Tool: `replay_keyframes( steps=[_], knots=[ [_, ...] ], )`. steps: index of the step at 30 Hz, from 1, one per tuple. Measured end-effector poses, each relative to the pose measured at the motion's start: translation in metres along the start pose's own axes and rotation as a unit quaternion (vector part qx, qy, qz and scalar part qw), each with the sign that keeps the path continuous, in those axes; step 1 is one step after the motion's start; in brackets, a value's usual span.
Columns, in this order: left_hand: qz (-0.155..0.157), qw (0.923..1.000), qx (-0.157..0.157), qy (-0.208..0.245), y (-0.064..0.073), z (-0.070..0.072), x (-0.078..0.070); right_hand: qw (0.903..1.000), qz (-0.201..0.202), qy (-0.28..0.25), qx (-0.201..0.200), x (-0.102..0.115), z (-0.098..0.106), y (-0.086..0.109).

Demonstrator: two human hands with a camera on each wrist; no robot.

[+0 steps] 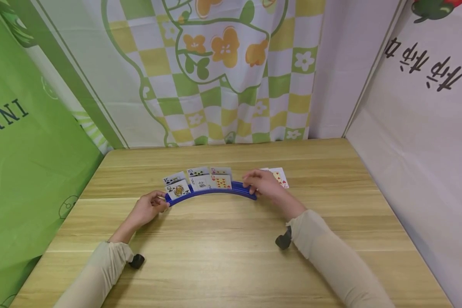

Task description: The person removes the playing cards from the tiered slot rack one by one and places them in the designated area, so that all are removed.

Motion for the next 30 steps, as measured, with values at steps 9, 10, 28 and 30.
replay_keyframes(
  steps=[9, 10, 28, 30],
  knots=[
    [0.001, 1.0000, 0.000, 0.000, 0.000, 0.001, -0.001, 1.0000, -0.002, 0.009, -0.001, 0.002, -0.009, -0.002],
    [0.001, 1.0000, 0.001, 0.001, 0.000, 0.001, -0.001, 1.0000, -0.003, 0.009, -0.003, 0.003, -0.011, -0.002],
    [0.003, 1.0000, 0.008, -0.002, 0.000, 0.000, 0.004, 1.0000, 0.005, 0.005, 0.001, 0.002, -0.026, -0.007],
    [0.002, 1.0000, 0.007, -0.001, -0.001, 0.000, 0.004, 1.0000, 0.006, 0.002, -0.003, 0.002, -0.028, -0.007]
  ],
)
Point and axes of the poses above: each hand's wrist, its own y-axis away from the middle knuckle, its own z-axis out of the back of the hand, x = y × z, the point moved 1 cm from there along -y, towards the middle knuckle
